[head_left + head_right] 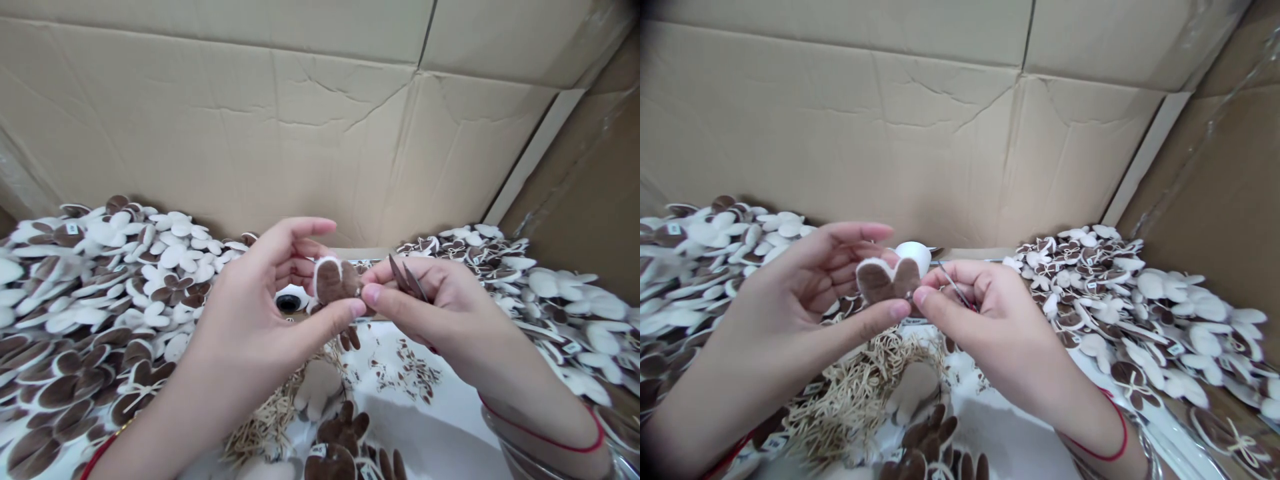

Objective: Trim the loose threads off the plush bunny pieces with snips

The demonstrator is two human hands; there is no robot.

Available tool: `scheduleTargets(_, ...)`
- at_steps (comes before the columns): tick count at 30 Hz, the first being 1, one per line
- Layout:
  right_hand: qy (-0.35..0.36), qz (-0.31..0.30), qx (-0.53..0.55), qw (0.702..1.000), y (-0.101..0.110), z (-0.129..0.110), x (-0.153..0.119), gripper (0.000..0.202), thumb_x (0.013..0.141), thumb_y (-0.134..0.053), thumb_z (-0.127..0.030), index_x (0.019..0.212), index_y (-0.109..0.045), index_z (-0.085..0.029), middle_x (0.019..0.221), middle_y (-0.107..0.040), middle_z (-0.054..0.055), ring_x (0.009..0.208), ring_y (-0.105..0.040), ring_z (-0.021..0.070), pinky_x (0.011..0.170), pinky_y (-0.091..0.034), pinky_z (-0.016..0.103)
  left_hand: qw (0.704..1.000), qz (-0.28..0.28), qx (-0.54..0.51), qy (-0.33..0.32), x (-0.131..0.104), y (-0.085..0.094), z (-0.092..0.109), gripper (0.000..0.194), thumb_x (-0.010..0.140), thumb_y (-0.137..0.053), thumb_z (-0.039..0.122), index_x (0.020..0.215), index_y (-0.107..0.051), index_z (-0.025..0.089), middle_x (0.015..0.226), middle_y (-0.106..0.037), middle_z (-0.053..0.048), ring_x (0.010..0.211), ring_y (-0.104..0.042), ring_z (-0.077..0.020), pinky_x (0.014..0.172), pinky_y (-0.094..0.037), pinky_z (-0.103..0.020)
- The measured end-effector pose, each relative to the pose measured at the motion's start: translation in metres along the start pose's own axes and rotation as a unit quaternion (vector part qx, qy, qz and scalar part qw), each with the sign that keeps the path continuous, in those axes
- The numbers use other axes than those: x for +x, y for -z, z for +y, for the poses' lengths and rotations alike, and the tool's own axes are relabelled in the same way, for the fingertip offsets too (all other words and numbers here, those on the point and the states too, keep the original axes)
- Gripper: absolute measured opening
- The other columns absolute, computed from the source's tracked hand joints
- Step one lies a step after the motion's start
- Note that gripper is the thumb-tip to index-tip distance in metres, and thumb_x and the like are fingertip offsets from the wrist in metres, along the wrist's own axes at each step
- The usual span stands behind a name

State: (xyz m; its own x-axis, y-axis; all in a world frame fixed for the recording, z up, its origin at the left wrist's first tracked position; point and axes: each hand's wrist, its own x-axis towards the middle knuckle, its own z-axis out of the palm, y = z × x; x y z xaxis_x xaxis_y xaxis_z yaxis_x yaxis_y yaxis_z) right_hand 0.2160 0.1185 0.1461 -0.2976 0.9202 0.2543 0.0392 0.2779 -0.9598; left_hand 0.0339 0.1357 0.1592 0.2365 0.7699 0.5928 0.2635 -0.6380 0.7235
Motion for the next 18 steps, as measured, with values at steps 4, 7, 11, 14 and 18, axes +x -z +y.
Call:
scheduleTargets(4,0.018,0.014,0.041,0.999,-0.0031,-0.0019,0.0000,0.021,0.092,-0.061,-0.027,0.074,-0.059,-0.018,0.059,-0.040,-0.006,0.051,-0.026,0.0063,0.044,-0.025,0.019,0.989,-0.080,-0.085,0.095,0.0023,0.0004,0.0038,0.010,0.080,-0.071,0.024,0.076,-0.064,0.018,0.068,-0.064,0.002,0.065,-0.062,-0.0124,0.058,-0.053,-0.020)
scheduleTargets(7,0.028,0.006,0.050,0.998,-0.0058,-0.0042,0.0003,0.023,0.094,-0.059,-0.026,0.072,-0.057,-0.017,0.059,-0.039,-0.007,0.052,-0.026,0.0063,0.045,-0.025,0.018,0.965,-0.140,-0.173,0.135,0.0025,-0.0009,0.0042,0.010,0.086,-0.063,0.022,0.078,-0.068,0.018,0.069,-0.062,0.003,0.067,-0.059,-0.0107,0.062,-0.052,-0.019)
scheduleTargets(11,0.042,-0.019,0.095,0.994,-0.0075,-0.0040,0.0012,0.026,0.094,-0.060,-0.026,0.070,-0.053,-0.017,0.060,-0.036,-0.008,0.051,-0.019,0.0055,0.041,-0.019,0.017,0.932,-0.184,-0.273,0.152,0.0015,-0.0016,0.0027,0.017,0.091,-0.058,0.019,0.079,-0.070,0.019,0.068,-0.059,0.004,0.064,-0.051,-0.0051,0.060,-0.045,-0.010)
scheduleTargets(14,0.033,-0.051,0.153,0.986,-0.0066,-0.0018,0.0027,0.024,0.093,-0.062,-0.025,0.072,-0.053,-0.017,0.058,-0.034,-0.009,0.046,-0.017,0.0037,0.038,-0.017,0.016,0.913,-0.205,-0.315,0.162,0.0013,0.0009,0.0036,0.023,0.093,-0.056,0.019,0.074,-0.068,0.018,0.065,-0.056,0.005,0.061,-0.048,-0.0042,0.058,-0.043,-0.009)
scheduleTargets(18,0.012,-0.070,0.205,0.976,-0.0022,-0.0001,0.0061,0.022,0.091,-0.065,-0.026,0.074,-0.054,-0.017,0.053,-0.031,-0.011,0.042,-0.017,0.0024,0.037,-0.019,0.014,0.904,-0.220,-0.328,0.163,0.0026,0.0012,0.0038,0.022,0.092,-0.058,0.022,0.073,-0.068,0.017,0.067,-0.058,0.003,0.064,-0.052,-0.0058,0.061,-0.046,-0.012)
